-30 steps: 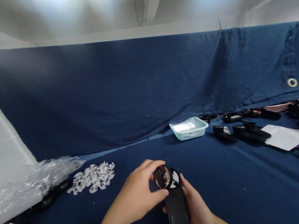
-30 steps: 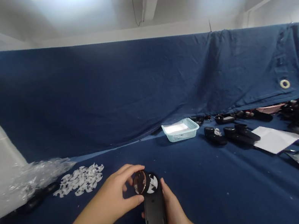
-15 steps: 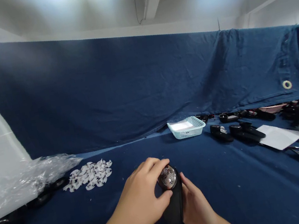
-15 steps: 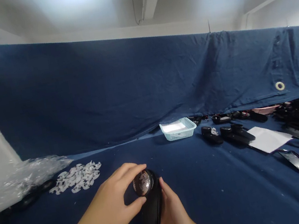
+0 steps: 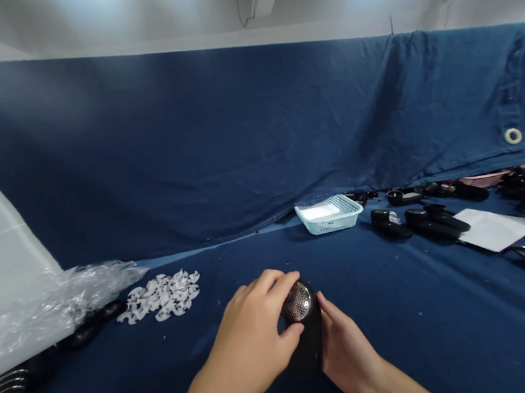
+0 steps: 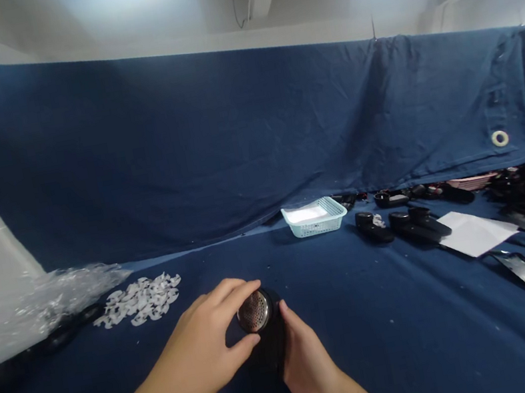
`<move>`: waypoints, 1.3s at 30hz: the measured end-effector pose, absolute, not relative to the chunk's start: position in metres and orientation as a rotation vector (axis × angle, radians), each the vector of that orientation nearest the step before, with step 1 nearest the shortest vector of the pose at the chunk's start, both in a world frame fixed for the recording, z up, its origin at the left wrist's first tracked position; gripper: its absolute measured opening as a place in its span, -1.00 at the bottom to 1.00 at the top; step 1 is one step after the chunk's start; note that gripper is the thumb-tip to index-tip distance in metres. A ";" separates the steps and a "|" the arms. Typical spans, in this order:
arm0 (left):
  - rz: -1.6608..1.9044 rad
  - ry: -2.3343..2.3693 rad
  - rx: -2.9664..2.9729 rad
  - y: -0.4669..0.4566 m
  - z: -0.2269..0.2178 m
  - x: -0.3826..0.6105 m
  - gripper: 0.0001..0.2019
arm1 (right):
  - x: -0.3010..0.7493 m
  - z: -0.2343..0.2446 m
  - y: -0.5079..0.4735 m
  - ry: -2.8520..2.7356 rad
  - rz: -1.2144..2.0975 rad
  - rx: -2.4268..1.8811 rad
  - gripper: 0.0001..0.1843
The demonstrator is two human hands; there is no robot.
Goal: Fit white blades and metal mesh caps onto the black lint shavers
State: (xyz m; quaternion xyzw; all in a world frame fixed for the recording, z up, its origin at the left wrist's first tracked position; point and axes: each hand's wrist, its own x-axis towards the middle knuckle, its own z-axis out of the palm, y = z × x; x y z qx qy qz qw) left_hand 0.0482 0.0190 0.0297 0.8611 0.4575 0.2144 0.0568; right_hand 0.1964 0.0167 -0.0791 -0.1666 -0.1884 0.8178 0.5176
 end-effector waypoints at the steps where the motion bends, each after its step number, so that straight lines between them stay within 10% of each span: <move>1: 0.653 1.385 2.612 0.019 0.029 0.048 -0.42 | 0.197 -0.079 0.017 -0.460 1.963 -0.398 -0.53; 39: 0.825 1.332 2.349 0.027 0.024 0.048 -0.44 | 0.199 -0.072 0.011 -0.672 1.628 -0.534 -0.44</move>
